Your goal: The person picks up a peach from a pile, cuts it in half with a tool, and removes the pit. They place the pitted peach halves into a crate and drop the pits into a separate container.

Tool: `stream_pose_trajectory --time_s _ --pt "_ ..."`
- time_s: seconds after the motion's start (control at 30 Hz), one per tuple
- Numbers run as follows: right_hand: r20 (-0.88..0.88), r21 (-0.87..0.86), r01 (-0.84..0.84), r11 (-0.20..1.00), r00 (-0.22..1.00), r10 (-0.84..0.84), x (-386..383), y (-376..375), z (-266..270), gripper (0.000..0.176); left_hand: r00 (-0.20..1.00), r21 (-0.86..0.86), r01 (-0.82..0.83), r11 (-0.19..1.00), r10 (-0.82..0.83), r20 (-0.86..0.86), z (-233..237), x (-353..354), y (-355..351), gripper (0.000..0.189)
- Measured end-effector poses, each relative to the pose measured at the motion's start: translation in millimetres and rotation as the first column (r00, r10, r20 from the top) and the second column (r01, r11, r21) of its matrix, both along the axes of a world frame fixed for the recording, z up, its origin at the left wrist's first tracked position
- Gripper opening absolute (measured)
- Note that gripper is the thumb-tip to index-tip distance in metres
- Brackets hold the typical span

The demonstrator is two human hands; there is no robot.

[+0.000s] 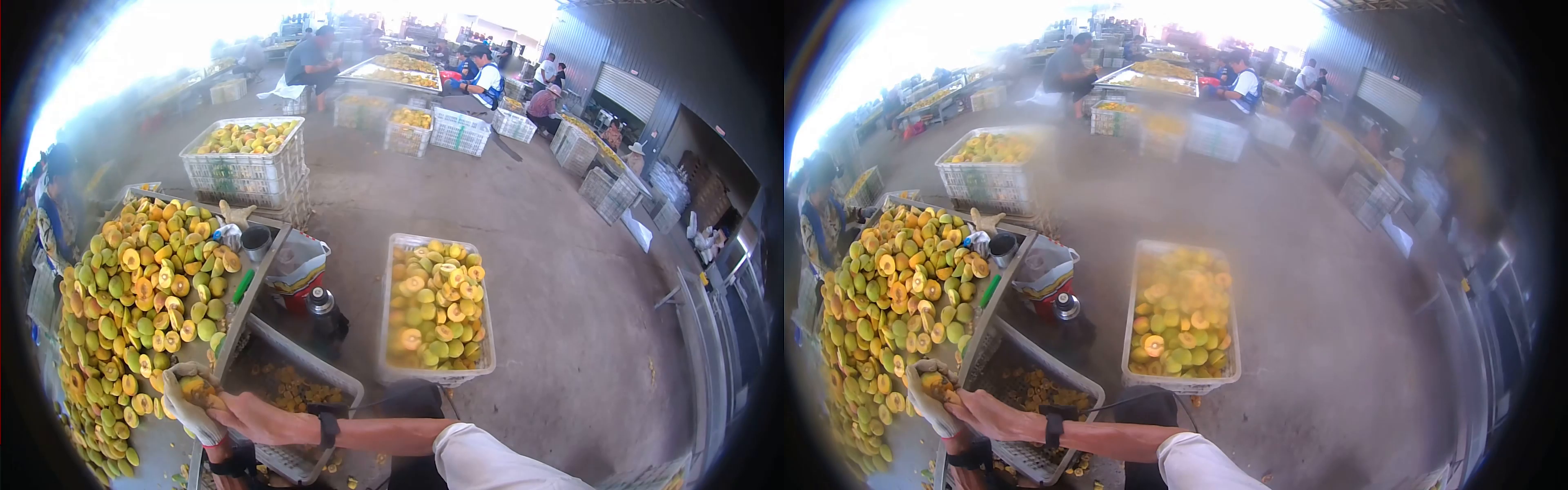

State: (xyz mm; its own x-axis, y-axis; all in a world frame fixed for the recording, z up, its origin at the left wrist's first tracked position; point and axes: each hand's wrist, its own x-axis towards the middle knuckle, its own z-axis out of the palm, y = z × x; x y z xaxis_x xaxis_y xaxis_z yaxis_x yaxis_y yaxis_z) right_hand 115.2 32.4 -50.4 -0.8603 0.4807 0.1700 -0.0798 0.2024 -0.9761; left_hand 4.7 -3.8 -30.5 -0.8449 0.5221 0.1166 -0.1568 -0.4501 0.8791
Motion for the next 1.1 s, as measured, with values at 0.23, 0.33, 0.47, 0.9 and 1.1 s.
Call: stream_pose_trajectory --time_s 0.23,0.33,0.47,0.9,1.1 --pt "-0.027 0.042 -0.135 0.99 0.99 0.136 9.5 18.7 5.3 0.032 0.985 -0.008 0.077 0.997 -0.077 -0.154 -7.8 -9.7 -6.3 0.048" --pt "-0.032 0.037 -0.074 0.997 0.997 0.076 14.0 10.5 3.9 0.033 0.979 -0.027 0.09 0.996 -0.093 -0.179 1.0 -0.7 -8.0 0.048" --pt "0.117 0.237 0.026 0.971 0.992 -0.055 9.7 11.8 -9.5 0.032 0.99 0.02 0.065 0.998 -0.062 -0.129 0.9 3.6 -1.8 0.048" --pt "0.173 0.178 -0.201 0.963 0.97 0.17 16.5 23.9 3.3 0.026 0.948 -0.041 0.149 0.988 -0.155 -0.278 4.2 0.1 -9.7 0.051" --pt "0.032 0.103 -0.188 0.977 0.982 0.186 18.8 22.7 0.5 0.027 0.939 -0.073 0.196 0.978 -0.209 -0.274 7.4 2.3 -11.3 0.051"
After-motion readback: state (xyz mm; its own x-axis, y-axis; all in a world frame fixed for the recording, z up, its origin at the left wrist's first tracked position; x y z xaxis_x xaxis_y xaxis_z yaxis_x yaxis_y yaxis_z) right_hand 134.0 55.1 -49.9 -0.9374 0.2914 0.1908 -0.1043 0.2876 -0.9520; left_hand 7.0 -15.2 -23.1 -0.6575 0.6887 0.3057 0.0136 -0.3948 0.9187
